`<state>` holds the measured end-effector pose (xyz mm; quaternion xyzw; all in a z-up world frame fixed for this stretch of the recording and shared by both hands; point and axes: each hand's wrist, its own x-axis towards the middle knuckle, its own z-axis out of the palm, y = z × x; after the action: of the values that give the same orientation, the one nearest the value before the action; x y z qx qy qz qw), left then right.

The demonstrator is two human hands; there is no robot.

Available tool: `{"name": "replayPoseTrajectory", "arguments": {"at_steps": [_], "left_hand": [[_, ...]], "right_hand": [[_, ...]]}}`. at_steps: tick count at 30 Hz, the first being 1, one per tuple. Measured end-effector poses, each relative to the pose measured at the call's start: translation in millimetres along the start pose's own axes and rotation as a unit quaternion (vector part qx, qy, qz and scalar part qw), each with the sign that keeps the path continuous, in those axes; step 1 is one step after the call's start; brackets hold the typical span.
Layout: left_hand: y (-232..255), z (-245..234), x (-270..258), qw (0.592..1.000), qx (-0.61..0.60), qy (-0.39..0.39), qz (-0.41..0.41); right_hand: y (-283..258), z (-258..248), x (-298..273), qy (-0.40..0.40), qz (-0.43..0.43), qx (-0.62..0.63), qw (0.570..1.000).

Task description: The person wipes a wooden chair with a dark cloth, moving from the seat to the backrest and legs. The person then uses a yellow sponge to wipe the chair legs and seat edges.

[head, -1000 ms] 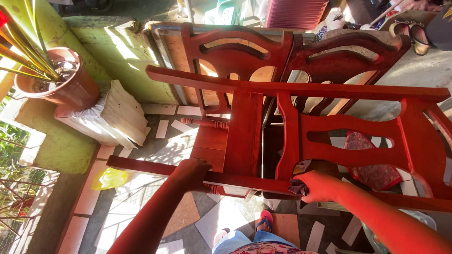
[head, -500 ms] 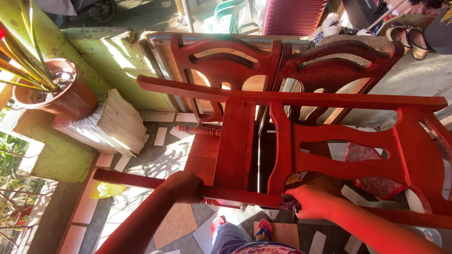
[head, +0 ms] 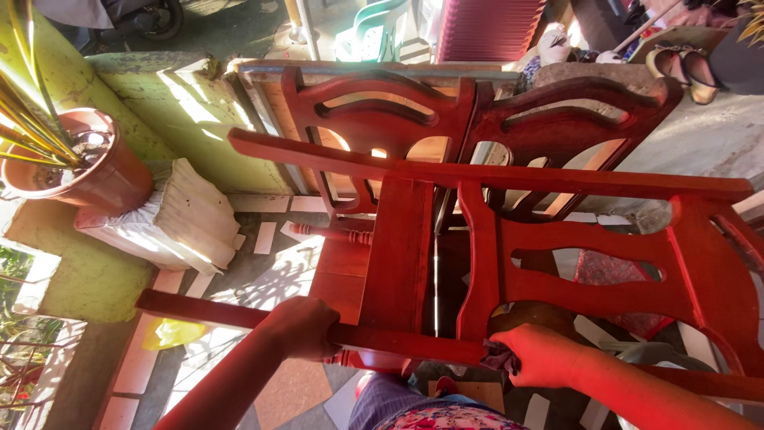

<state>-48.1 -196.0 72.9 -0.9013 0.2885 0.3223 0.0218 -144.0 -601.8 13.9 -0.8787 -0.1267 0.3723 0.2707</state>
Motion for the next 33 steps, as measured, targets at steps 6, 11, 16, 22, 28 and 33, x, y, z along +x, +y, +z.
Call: {"name": "replayPoseTrajectory", "arguments": {"at_steps": [6, 11, 16, 22, 28, 33], "left_hand": [[14.0, -18.6, -17.9, 0.999, -0.031, -0.016, -0.016], [26.9, -41.7, -30.7, 0.998, -0.049, -0.040, -0.026], [41.9, -77.9, -35.2, 0.995, -0.059, -0.070, -0.039], [47.9, -131.6, -23.7, 0.991, -0.072, -0.103, -0.037], [55.1, -134.1, -19.1, 0.981, -0.140, -0.132, -0.026], [49.7, -144.0, -21.9, 0.980, -0.118, -0.122, -0.107]], "right_hand": [[-11.0, -24.0, -17.7, -0.058, 0.003, 0.020, 0.998], [-14.9, -54.6, -36.5, -0.076, 0.003, 0.057, 0.995], [-16.2, -88.9, -47.0, -0.120, 0.018, 0.075, 0.990], [-17.5, -136.8, -37.5, -0.122, 0.084, 0.050, 0.988], [-4.9, -132.6, -28.9, -0.121, 0.112, 0.042, 0.986], [0.3, -142.8, -13.6, -0.126, 0.033, 0.054, 0.990]]}}
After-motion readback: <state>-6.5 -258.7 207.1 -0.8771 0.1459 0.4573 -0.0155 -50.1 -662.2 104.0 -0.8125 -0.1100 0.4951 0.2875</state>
